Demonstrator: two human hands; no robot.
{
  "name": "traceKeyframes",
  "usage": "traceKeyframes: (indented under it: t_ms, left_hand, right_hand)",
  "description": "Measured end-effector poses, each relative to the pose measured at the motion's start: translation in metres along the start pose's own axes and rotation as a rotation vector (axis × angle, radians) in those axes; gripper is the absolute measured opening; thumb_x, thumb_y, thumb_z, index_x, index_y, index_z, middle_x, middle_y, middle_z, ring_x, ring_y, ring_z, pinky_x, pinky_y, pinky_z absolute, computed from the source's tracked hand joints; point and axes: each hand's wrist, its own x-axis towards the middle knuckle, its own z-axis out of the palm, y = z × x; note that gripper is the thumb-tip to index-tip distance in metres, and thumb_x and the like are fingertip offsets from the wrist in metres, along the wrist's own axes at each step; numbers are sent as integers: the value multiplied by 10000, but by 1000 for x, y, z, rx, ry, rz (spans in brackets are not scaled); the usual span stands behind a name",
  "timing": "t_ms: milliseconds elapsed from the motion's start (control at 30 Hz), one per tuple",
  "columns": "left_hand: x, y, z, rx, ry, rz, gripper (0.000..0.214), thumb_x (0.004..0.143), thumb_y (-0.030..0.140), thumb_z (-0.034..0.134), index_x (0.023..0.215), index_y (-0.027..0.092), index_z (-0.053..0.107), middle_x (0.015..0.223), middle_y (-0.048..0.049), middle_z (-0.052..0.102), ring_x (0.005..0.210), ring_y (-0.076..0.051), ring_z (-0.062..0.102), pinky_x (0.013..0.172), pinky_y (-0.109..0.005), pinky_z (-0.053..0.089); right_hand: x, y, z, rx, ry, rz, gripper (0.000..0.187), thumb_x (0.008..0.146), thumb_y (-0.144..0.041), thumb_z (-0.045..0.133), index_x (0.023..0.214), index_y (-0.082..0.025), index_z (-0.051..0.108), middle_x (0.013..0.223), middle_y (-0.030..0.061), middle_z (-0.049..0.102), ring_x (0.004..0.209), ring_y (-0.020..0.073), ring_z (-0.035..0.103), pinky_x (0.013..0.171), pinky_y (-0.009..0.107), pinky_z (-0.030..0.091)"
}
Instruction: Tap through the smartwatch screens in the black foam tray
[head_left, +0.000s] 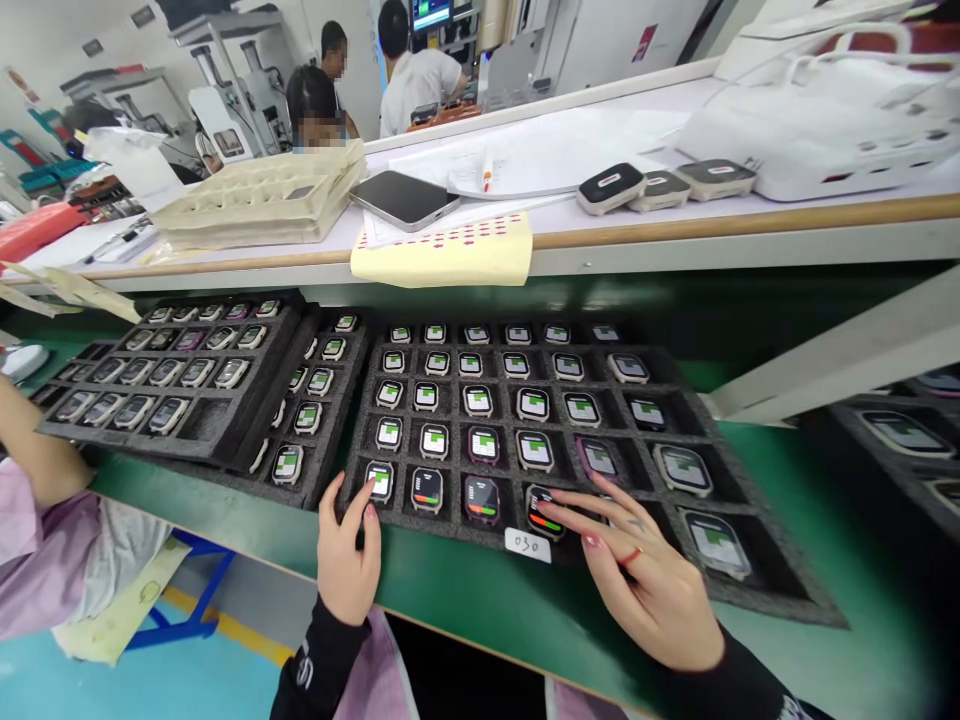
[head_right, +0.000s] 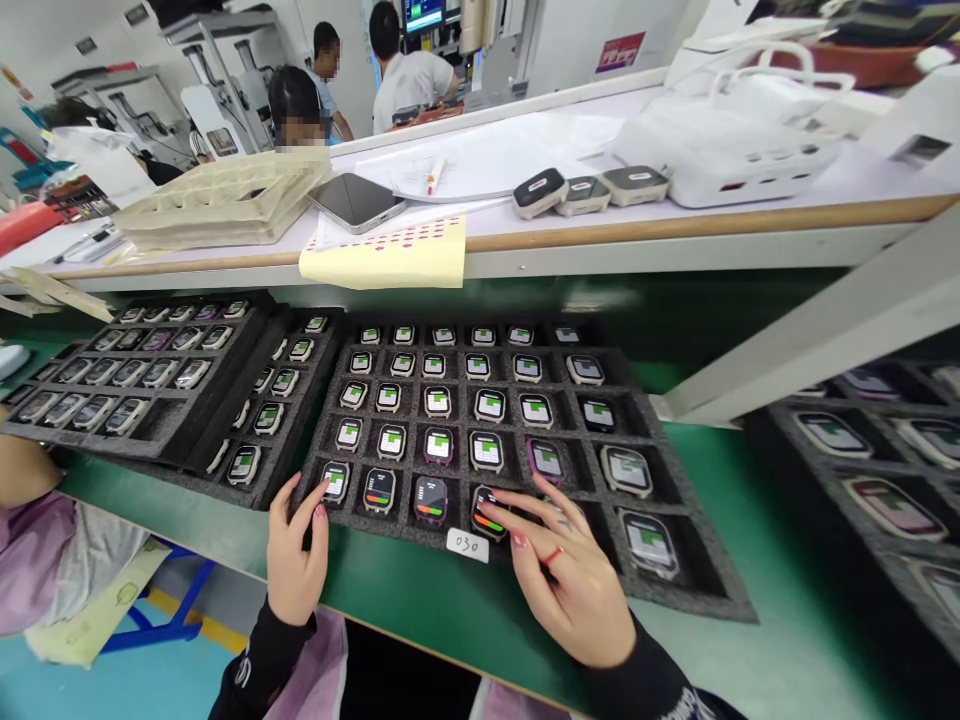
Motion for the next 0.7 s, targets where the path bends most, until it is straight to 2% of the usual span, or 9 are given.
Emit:
traceKeyframes:
  t_ms: [433,567,700]
  left_hand:
    - [3,1,-1,-40,20,-50,396,994,273,454,1387,248,490,1397,-124,456,1293,-250,471,1065,-406,409]
    - [6,-1,2,-47,68,-44,446,980,312,476,1413,214,434,1365,-139,502,1285,-266,471,1069,-427,393]
    - [9,-2,3,-63,69,-91,458,963,371,494,1383,190,464,1350,-152,520,1251,-288,487,1038,-449,415]
  right_hand:
    - [0,-1,-4,59,61,54,413,954,-42,415,1277,-210,611,1091,66,692,1053,241,643,1098,525,373]
    - [0,3,-19,33,144,93,400,975,-66,399,1267,-218,626,1080,65,707,1034,252,655,1085,546,384]
    - [-10,9,-38,-52,208,144,363,991,-107,403,1202,-236,668,1047,58,720,1004,271,673,1063,582,400]
